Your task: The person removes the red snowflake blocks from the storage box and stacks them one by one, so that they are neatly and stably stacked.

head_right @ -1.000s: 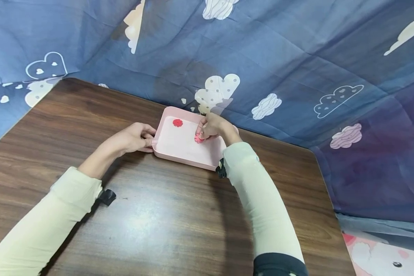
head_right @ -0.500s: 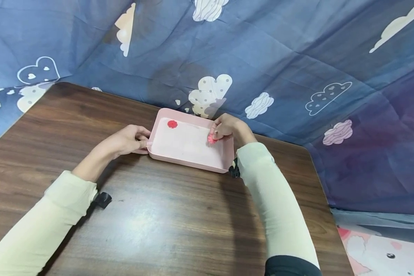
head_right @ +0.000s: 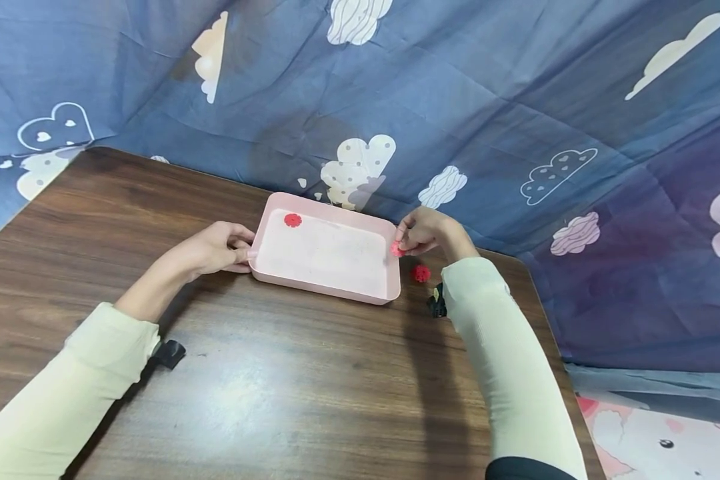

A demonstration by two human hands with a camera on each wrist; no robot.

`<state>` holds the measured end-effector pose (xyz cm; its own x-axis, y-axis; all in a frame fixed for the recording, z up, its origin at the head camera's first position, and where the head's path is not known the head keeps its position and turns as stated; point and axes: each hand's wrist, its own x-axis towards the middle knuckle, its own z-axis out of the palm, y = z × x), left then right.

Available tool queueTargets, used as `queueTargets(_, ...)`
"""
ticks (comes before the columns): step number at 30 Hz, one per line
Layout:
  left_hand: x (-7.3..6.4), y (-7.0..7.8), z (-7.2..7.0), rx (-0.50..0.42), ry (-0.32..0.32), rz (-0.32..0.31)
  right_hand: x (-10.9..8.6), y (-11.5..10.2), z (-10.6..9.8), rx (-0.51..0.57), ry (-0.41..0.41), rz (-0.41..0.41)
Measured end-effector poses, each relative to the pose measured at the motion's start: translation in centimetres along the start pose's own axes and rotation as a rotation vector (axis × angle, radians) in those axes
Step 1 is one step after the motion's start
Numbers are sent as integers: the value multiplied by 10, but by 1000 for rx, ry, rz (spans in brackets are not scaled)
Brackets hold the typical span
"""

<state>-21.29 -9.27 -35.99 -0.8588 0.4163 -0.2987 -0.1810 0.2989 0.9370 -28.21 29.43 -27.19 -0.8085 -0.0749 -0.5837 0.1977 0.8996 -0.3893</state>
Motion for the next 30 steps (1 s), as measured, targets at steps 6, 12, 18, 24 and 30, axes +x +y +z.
queueTargets(6,0,0,0,0,-1,-1,-1,23,-5,25,-16,29)
queueTargets(12,0,0,1,-10,-2,-7,-3,43,-8,68,-28,81)
queueTargets(18,0,0,1,-14,-1,-12,-3,62,-7,111,-46,113)
queueTargets(24,2,-1,2,-21,-1,-13,-5,73,-4,116,-41,99)
queueTargets(30,1,-1,1,-13,4,-16,-5,74,-1,113,-17,107)
